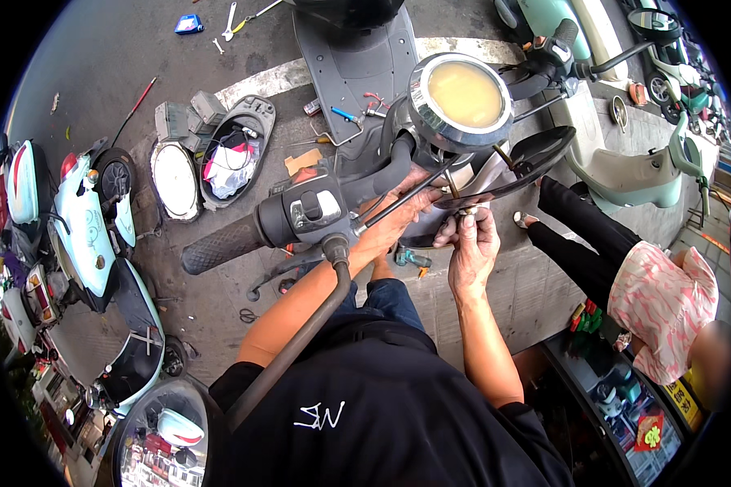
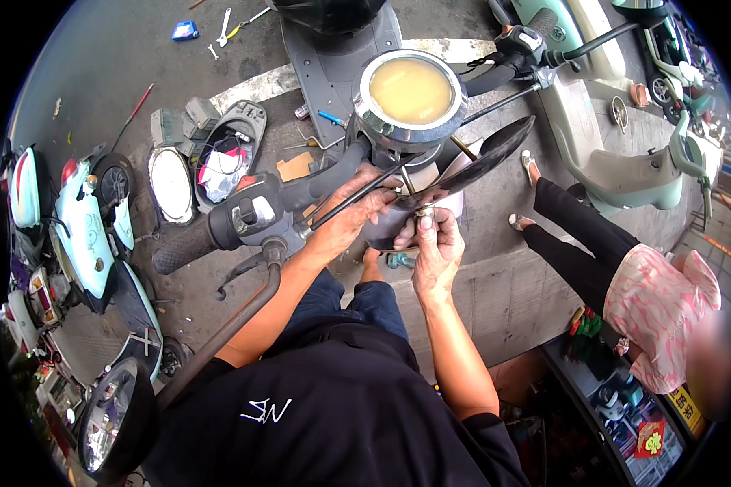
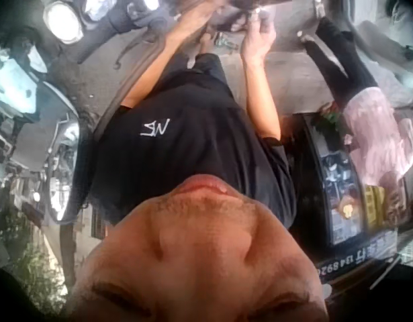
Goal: The person removes and replaces components on a scooter's front assembly. They use an impact driver and a wrench to detach parts, then align and secure a black plastic cover and a light fixture back onto the scooter frame.
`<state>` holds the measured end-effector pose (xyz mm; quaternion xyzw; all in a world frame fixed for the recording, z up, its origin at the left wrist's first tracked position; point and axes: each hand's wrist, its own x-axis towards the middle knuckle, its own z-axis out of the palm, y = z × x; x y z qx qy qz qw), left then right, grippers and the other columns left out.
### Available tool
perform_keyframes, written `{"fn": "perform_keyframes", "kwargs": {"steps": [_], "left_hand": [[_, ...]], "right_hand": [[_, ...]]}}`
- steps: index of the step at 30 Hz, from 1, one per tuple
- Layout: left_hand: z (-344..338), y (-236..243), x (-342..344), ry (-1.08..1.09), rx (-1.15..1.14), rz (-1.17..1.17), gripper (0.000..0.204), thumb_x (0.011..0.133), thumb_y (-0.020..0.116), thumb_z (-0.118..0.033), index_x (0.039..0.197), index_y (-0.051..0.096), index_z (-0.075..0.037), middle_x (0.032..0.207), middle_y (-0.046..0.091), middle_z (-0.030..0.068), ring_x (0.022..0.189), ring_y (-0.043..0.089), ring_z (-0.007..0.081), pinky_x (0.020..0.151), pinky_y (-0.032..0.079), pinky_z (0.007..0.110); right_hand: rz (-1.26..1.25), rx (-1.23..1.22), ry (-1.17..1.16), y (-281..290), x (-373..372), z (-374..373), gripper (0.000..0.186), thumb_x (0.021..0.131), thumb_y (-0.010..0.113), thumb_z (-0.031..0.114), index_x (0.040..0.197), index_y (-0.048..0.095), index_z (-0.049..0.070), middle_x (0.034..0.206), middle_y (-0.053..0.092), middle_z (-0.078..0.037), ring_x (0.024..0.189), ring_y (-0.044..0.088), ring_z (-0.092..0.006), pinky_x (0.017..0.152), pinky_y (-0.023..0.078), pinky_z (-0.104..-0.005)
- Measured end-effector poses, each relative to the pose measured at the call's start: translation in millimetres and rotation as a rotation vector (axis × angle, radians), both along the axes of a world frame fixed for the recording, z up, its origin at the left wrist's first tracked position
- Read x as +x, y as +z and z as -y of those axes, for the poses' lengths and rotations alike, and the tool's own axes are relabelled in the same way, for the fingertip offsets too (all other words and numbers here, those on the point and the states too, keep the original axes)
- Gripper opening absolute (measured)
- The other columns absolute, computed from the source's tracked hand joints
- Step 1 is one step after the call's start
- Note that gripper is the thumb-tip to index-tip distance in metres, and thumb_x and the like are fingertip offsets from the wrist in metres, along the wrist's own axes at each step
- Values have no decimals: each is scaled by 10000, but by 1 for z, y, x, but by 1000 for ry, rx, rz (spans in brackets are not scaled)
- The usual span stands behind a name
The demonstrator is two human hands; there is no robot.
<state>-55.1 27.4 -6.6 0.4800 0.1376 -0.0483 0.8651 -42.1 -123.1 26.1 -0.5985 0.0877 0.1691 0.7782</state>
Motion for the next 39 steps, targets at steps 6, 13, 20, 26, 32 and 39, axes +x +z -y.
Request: {"fn": "perform_keyframes", "kwargs": {"steps": [6, 13, 20, 26, 32, 39], "left_hand": [[-16, 15, 10, -214, 179, -148, 389, 885, 640, -246, 1191, 562, -20, 966, 570, -3, 733, 506, 40, 610, 394, 171], [-36, 26, 4, -271, 158, -160, 372, 868, 653, -232, 1162, 573, -19, 937, 577, -6, 700, 503, 37, 579, 383, 170], [-57, 54, -10, -274, 159, -195, 355, 851, 666, -217, 1133, 585, -19, 908, 584, -9, 666, 500, 33, 548, 372, 169], [-71, 63, -20, -263, 151, -193, 340, 836, 677, -205, 1108, 595, -18, 883, 591, -11, 637, 498, 30, 521, 363, 168], [-55, 46, -15, -234, 64, -201, 326, 822, 689, -192, 1083, 604, -17, 858, 597, -13, 608, 495, 27, 494, 354, 166], [-22, 19, 34, -254, -140, -214, 309, 804, 702, -178, 1054, 616, -17, 829, 604, -16, 575, 492, 24, 463, 343, 165]], "right_hand": [[56, -18, 10, 1, -2, 2, 286, 935, 553, 228, 1072, 529, -22, 681, 558, -113, 568, 552, -199, 552, 496, -316], [-89, -80, -41, -11, -22, 25, 333, 935, 533, 165, 1154, 530, -86, 735, 580, -138, 658, 569, -235, 590, 497, -344], [-132, -111, 10, -3, -13, 23, 307, 936, 529, 158, 1126, 540, -83, 738, 581, -140, 653, 570, -236, 591, 496, -343], [-136, -120, 26, 3, -4, 13, 286, 936, 525, 151, 1102, 549, -81, 741, 582, -141, 648, 570, -238, 591, 495, -342], [-24, 10, 70, 2, -5, 12, 182, 916, 538, 72, 1035, 532, -66, 825, 633, -154, 650, 624, -191, 605, 513, -292], [-152, 56, 73, 4, -1, 5, 160, 934, 562, 148, 1003, 553, 5, 745, 594, -39, 639, 577, -106, 600, 491, -244]]}}
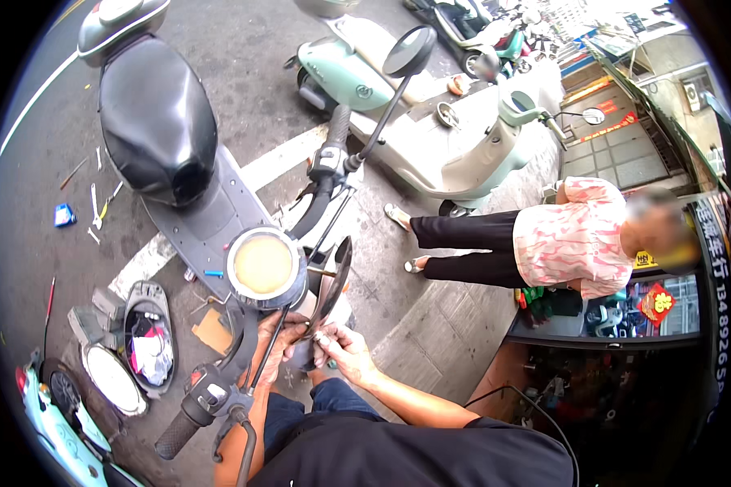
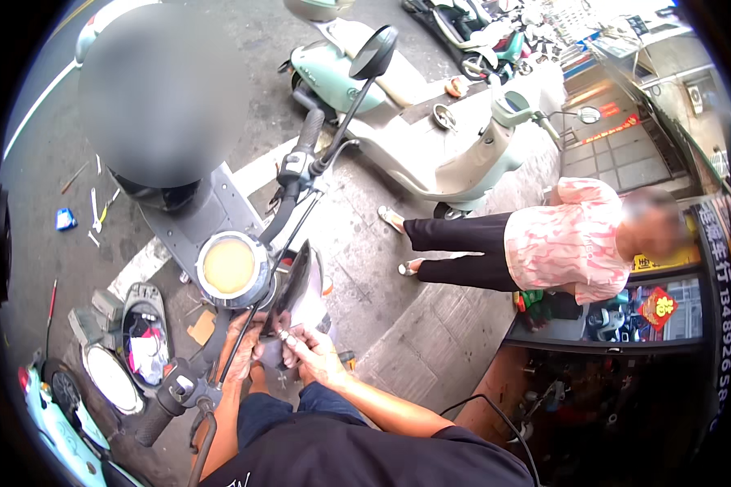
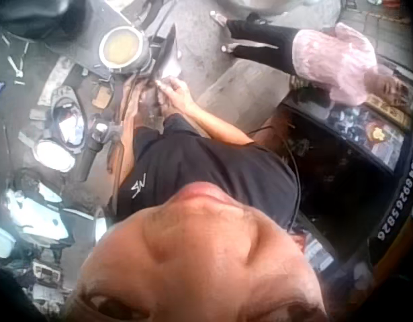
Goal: The person removes and replaces components on a scooter's front assembly. They use an impact driver and a wrench to detach parts, then align and secure a black plastic cover and a light fixture back onto the scooter frame.
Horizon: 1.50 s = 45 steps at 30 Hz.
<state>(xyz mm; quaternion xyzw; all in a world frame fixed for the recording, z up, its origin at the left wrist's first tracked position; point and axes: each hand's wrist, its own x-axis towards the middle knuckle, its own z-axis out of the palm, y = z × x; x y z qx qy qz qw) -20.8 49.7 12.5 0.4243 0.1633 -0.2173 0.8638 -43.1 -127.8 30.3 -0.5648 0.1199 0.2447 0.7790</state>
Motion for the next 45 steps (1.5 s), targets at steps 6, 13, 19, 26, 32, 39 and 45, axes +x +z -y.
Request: {"fn": "perform_keyframes", "kwargs": {"steps": [6, 13, 19, 26, 32, 39, 45], "left_hand": [[9, 19, 11, -28, 78, 107, 279, 800, 675, -174, 1033, 623, -30, 764, 602, -28, 446, 414, 0, 369, 245, 164], [2, 27, 19, -165, 132, 158, 247, 811, 690, -251, 937, 622, -49, 655, 578, -28, 447, 437, 15, 385, 282, 159], [1, 1, 11, -160, 98, 203, 260, 816, 677, -235, 982, 600, -50, 715, 592, -20, 473, 484, 30, 383, 329, 164], [-5, 14, 16, -252, 141, 239, 243, 823, 669, -220, 975, 595, -45, 689, 583, -6, 468, 482, 44, 384, 326, 176], [-6, 7, 20, -307, 230, 278, 175, 866, 634, -208, 901, 591, -43, 627, 568, 9, 451, 489, 64, 377, 337, 192], [-1, 4, 18, -254, 182, 311, 165, 877, 612, -180, 942, 608, -29, 645, 582, 22, 475, 518, 78, 387, 366, 199], [-6, -6, 22, -307, 262, 324, 152, 896, 571, -154, 974, 611, -29, 712, 590, 17, 491, 512, 86, 397, 372, 213]], "right_hand": [[149, -121, 29, 2, 8, 0, 180, 961, 515, 181, 1001, 538, 7, 737, 590, -32, 616, 567, -91, 566, 489, -235], [159, -89, -9, -1, 6, -3, 193, 958, 523, 212, 946, 545, 21, 739, 595, -39, 608, 573, -107, 564, 497, -254], [178, -112, -16, 1, 0, -6, 202, 961, 518, 222, 938, 545, 24, 732, 596, -38, 605, 570, -105, 566, 498, -254], [202, -121, -80, -3, -2, -11, 205, 957, 526, 220, 936, 545, 17, 722, 596, -39, 606, 574, -111, 569, 500, -258], [208, -180, -158, 0, -3, -16, 176, 948, 540, 194, 951, 532, 18, 722, 579, -36, 605, 565, -108, 565, 494, -252], [279, -401, -208, 0, -7, -20, 202, 931, 570, 209, 943, 520, 13, 723, 546, -19, 619, 541, -100, 564, 468, -260], [557, -850, -168, 22, -12, -26, 275, 874, 629, 262, 915, 528, 10, 699, 559, -120, 637, 573, -233, 596, 456, -374]]}}
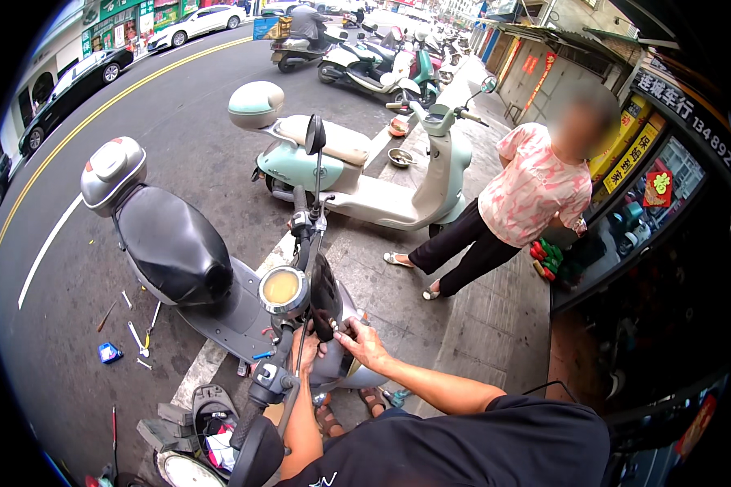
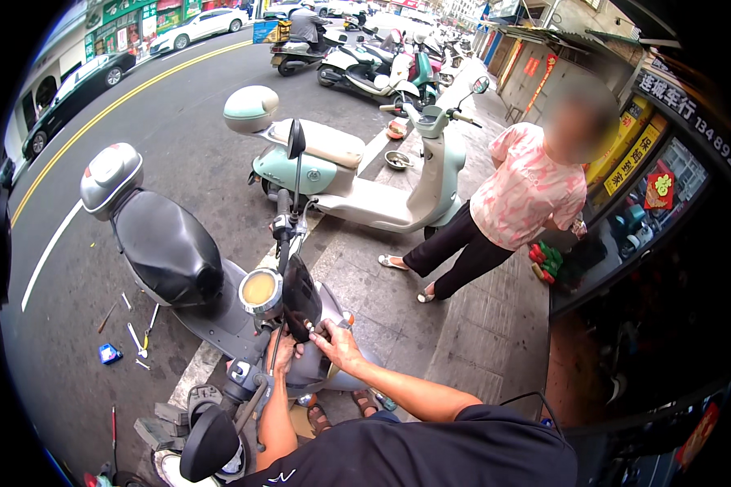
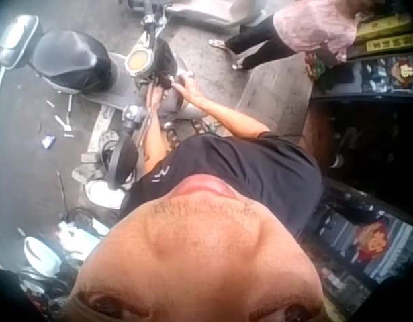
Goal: The person removes and replaces components on a scooter's front assembly. They use an impact driver and a wrench to detach parts, then align and secure a black plastic cover and a light fixture back onto the scooter frame.
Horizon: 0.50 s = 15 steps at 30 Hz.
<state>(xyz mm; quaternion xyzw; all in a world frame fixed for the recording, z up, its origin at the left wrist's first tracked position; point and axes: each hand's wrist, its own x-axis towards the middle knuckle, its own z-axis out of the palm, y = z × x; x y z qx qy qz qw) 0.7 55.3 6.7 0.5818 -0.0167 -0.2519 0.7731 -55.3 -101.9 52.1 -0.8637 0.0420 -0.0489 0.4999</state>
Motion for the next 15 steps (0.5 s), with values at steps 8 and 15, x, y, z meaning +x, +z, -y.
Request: {"fn": "perform_keyframes", "kwargs": {"steps": [8, 15], "left_hand": [[6, 10, 0, -15, 41, 28, 141, 880, 585, -152, 935, 621, -28, 670, 595, 27, 479, 527, 88, 398, 400, 217], [-1, -8, 5, -53, 15, 11, 161, 914, 521, -124, 1021, 615, -51, 696, 597, 23, 481, 524, 84, 402, 395, 216]], "right_hand": [[132, -337, 84, -7, 5, 10, 246, 854, 614, 270, 902, 551, 37, 772, 601, -170, 744, 588, -386, 651, 463, -437], [142, -449, 113, 8, 6, 9, 203, 869, 592, 259, 914, 574, 61, 824, 610, -137, 798, 601, -344, 697, 474, -419]]}}
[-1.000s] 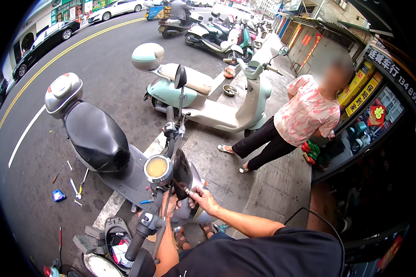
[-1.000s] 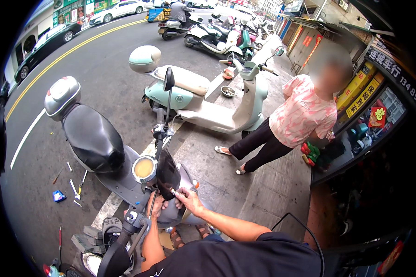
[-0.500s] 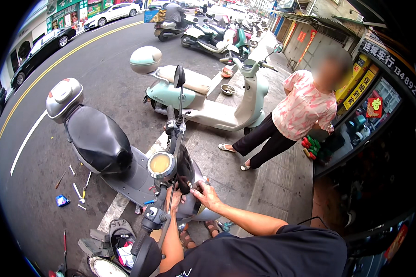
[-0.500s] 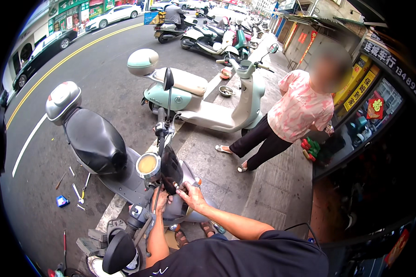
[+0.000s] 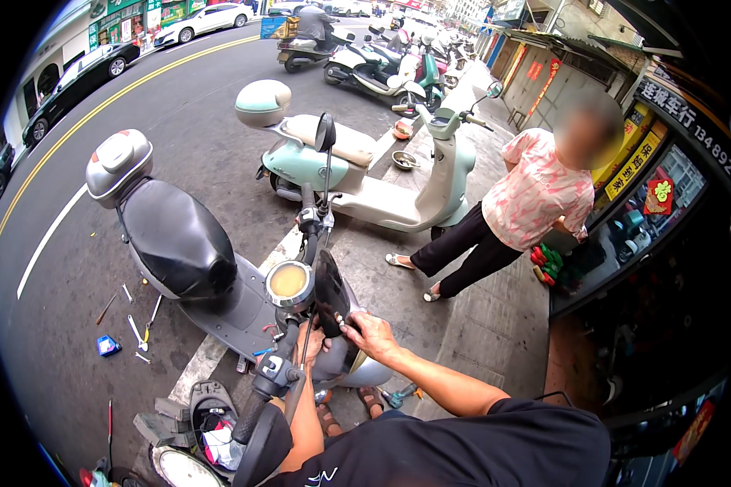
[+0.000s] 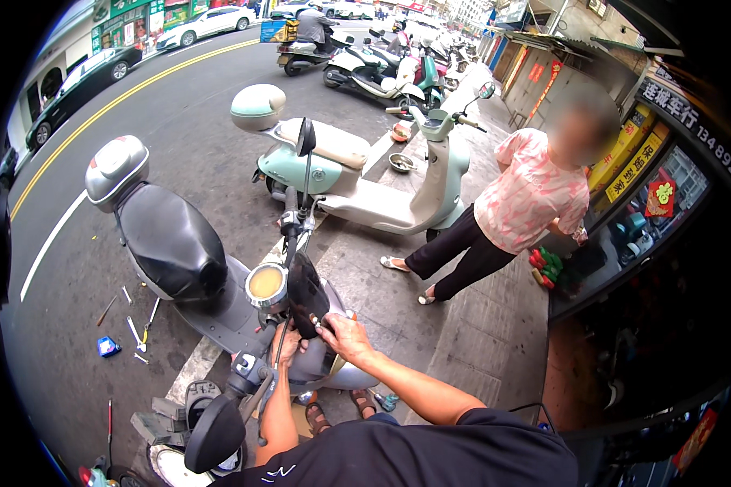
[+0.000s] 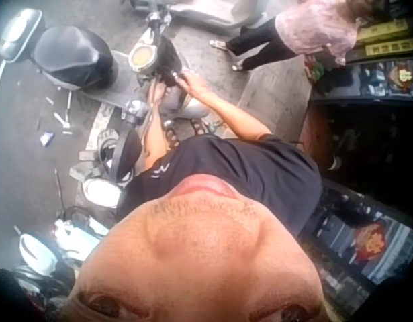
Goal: The person removes and replaces components on a scooter's front assembly. They use an impact driver and a wrench to detach parts, then align and secure a black plastic cover and a light fixture back onto the scooter frame.
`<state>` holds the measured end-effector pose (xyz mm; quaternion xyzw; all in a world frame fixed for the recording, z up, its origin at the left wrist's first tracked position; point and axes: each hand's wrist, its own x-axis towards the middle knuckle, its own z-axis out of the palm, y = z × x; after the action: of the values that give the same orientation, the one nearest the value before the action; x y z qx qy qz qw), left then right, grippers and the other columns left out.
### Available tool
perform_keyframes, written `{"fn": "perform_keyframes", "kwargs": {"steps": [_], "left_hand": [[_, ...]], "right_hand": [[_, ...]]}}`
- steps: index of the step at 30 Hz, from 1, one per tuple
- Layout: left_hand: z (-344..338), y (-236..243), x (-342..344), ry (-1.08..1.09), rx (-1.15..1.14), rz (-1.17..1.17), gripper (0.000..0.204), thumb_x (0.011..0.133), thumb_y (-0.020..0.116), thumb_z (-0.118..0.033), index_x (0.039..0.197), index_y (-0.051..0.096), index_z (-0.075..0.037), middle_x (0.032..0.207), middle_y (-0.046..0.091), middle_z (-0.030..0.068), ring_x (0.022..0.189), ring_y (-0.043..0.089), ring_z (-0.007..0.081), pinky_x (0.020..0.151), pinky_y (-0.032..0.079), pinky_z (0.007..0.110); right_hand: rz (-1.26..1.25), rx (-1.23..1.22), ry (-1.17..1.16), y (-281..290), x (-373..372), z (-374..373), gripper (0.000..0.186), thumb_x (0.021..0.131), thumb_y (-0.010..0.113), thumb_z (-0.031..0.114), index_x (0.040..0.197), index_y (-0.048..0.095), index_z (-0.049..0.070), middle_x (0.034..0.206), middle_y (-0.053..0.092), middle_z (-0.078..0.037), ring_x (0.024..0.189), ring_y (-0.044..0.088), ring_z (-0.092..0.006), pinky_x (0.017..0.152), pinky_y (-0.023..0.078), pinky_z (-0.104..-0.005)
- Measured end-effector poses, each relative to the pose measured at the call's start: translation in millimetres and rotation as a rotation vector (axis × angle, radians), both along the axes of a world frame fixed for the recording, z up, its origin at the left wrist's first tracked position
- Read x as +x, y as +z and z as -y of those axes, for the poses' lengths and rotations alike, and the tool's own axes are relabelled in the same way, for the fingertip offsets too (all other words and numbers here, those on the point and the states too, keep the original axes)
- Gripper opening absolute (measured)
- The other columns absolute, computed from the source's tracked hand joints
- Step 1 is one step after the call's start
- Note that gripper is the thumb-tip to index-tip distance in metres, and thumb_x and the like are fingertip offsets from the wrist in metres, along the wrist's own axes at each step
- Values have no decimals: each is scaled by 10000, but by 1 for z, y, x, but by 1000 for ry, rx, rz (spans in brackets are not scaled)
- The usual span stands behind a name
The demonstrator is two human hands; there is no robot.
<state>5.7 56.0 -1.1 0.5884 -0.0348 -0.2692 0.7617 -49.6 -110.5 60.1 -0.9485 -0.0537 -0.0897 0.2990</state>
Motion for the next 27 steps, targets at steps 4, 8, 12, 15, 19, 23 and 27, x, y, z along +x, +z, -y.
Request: {"fn": "perform_keyframes", "kwargs": {"steps": [4, 8, 12, 15, 19, 23, 27], "left_hand": [[2, -2, -1, 27, -34, -38, 150, 889, 573, -144, 990, 631, -50, 683, 593, 4, 493, 512, 73, 409, 383, 211], [0, 1, -2, 45, -91, -32, 135, 866, 610, -148, 955, 634, -49, 690, 597, -4, 491, 511, 69, 405, 372, 209], [4, 4, -2, 81, -9, -69, 108, 871, 592, -137, 921, 624, -46, 675, 594, 1, 472, 515, 79, 393, 367, 214], [6, 11, -3, 65, 1, -32, 104, 872, 589, -138, 913, 619, -48, 663, 590, 4, 466, 516, 86, 392, 368, 214], [0, 17, -3, 8, 37, 29, 143, 901, 569, -163, 976, 613, -49, 688, 590, 12, 482, 524, 92, 405, 374, 211], [0, 7, -3, 21, -82, 10, 158, 909, 566, -164, 1009, 611, -49, 703, 592, 10, 495, 532, 89, 418, 381, 211], [0, 5, -3, 13, -97, -6, 173, 894, 596, -195, 995, 612, -55, 663, 579, 2, 498, 526, 81, 435, 385, 213]], "right_hand": [[13, 20, -5, 0, -1, 0, 210, 870, 591, 257, 911, 581, 52, 819, 611, -135, 799, 601, -344, 702, 475, -416], [-64, 66, -46, 3, 0, -2, 239, 874, 596, 264, 877, 578, 26, 726, 612, -131, 703, 619, -307, 650, 475, -394], [-175, 284, -64, 2, 0, -1, 247, 884, 594, 264, 864, 575, 19, 636, 601, -104, 594, 608, -221, 577, 462, -350], [-160, 297, -50, -2, -1, 3, 237, 889, 592, 258, 872, 578, 22, 618, 595, -88, 570, 595, -181, 557, 456, -332], [-186, 341, -35, 8, 0, -1, 232, 889, 593, 252, 882, 581, 20, 622, 593, -85, 575, 591, -174, 559, 455, -331], [-163, 305, -24, 7, -1, 0, 227, 888, 596, 245, 890, 580, 19, 636, 595, -89, 582, 589, -168, 561, 455, -328], [-213, 340, -38, 9, -1, 0, 220, 888, 599, 239, 897, 580, 19, 651, 596, -93, 596, 591, -163, 570, 458, -327]]}}
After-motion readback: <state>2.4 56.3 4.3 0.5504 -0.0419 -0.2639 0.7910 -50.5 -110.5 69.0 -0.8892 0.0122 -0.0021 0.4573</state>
